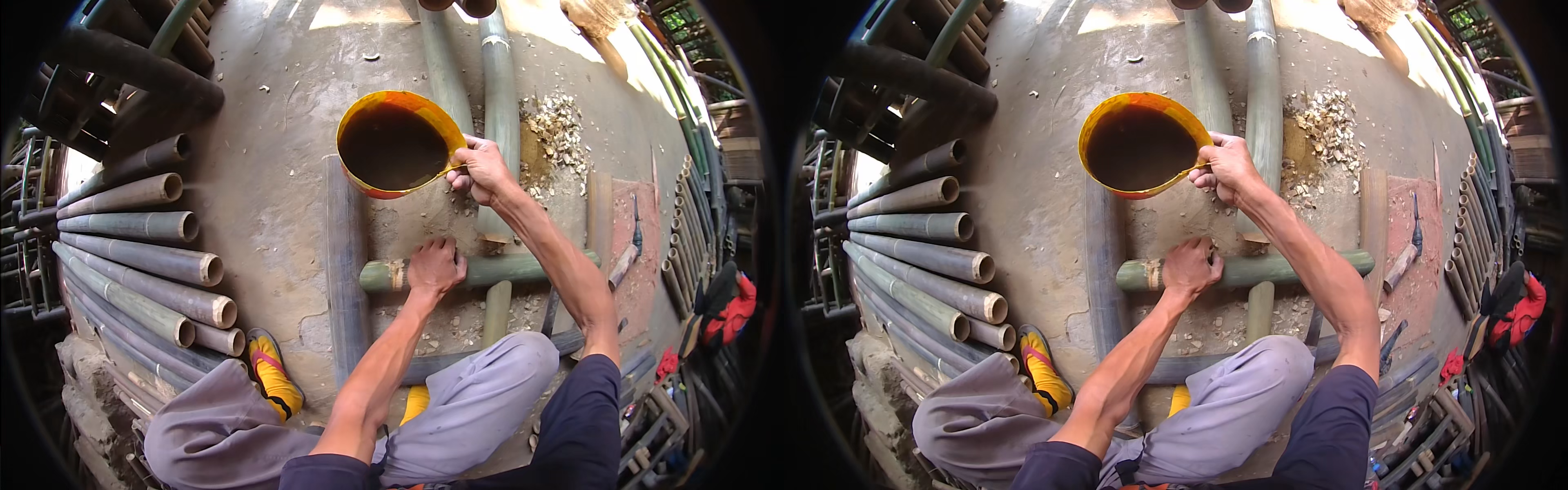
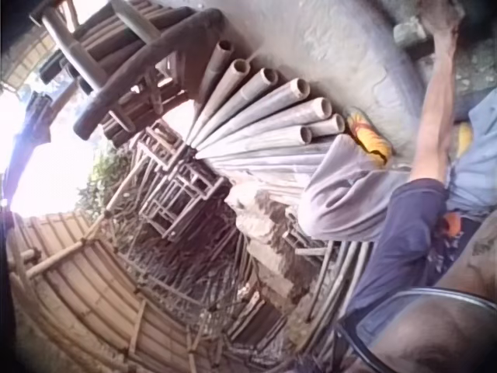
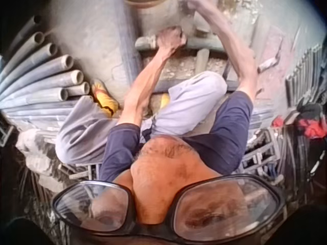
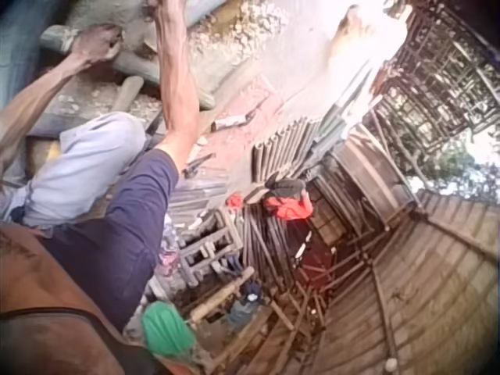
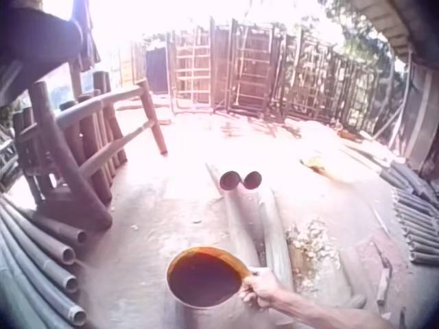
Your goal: The person uses a knife and a wooden mallet to carve a hole into a bamboo pole. They refine the hole's edges using a small scraping tool and move bamboo poles around the workspace.
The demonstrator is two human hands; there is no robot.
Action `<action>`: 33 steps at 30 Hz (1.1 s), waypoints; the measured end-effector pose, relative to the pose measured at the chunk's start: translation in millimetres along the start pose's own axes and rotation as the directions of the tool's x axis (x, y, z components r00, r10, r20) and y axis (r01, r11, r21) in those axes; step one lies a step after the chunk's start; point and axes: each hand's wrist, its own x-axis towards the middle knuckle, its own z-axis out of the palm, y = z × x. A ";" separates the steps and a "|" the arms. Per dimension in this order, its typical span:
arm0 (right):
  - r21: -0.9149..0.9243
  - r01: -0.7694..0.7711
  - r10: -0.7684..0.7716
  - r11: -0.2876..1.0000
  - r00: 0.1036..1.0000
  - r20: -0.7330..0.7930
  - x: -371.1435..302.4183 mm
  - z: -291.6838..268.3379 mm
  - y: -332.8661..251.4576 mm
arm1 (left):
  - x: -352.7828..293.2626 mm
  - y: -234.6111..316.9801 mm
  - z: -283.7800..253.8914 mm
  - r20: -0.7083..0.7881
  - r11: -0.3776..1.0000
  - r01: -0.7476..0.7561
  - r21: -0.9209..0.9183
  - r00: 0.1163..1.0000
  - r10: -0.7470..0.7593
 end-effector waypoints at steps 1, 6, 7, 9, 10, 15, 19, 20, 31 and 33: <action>0.011 0.008 -0.008 1.000 1.000 -0.014 0.1 0.5 0.8 | 1.1 4.4 -1.0 -0.052 0.998 -0.048 -0.042 0.998 0.046; 0.025 0.017 -0.014 1.000 0.996 -0.093 -15.7 13.3 24.5 | -10.0 -11.0 -5.4 -0.217 0.950 -0.240 -0.200 0.956 0.196; 0.017 0.013 -0.011 1.000 0.994 -0.108 -19.4 12.9 29.7 | -12.7 -15.3 -7.5 -0.254 0.926 -0.293 -0.236 0.939 0.232; 0.000 0.007 -0.007 1.000 0.991 -0.130 -26.5 11.9 37.5 | -18.3 -25.8 -13.6 -0.333 0.865 -0.382 -0.327 0.903 0.273; -0.007 -0.002 0.001 1.000 0.989 -0.146 -31.8 7.9 42.7 | -25.0 -31.0 -14.9 -0.366 0.822 -0.416 -0.389 0.888 0.276; 0.028 -0.040 0.045 0.999 0.977 -0.209 -53.9 -10.6 73.1 | -69.3 -50.5 -52.6 -0.400 0.800 -0.308 -0.516 0.912 0.094; 0.081 -0.074 0.094 0.994 0.957 -0.275 -59.1 -17.2 102.5 | -61.2 -69.2 -74.1 -0.362 0.820 -0.108 -0.563 0.923 -0.127; 0.069 -0.080 0.096 0.994 0.957 -0.272 -60.3 -18.8 106.0 | -56.0 -70.3 -74.5 -0.350 0.796 -0.068 -0.601 0.918 -0.186; -0.959 0.255 -0.714 0.125 0.694 0.091 -104.3 -43.2 115.5 | -30.3 -78.7 -66.8 -0.102 0.690 0.058 -0.721 0.977 -0.188; -0.995 0.081 -0.655 0.058 0.755 0.023 -103.5 -54.5 115.1 | -29.6 -76.5 -64.3 -0.117 0.705 0.043 -0.708 0.977 -0.177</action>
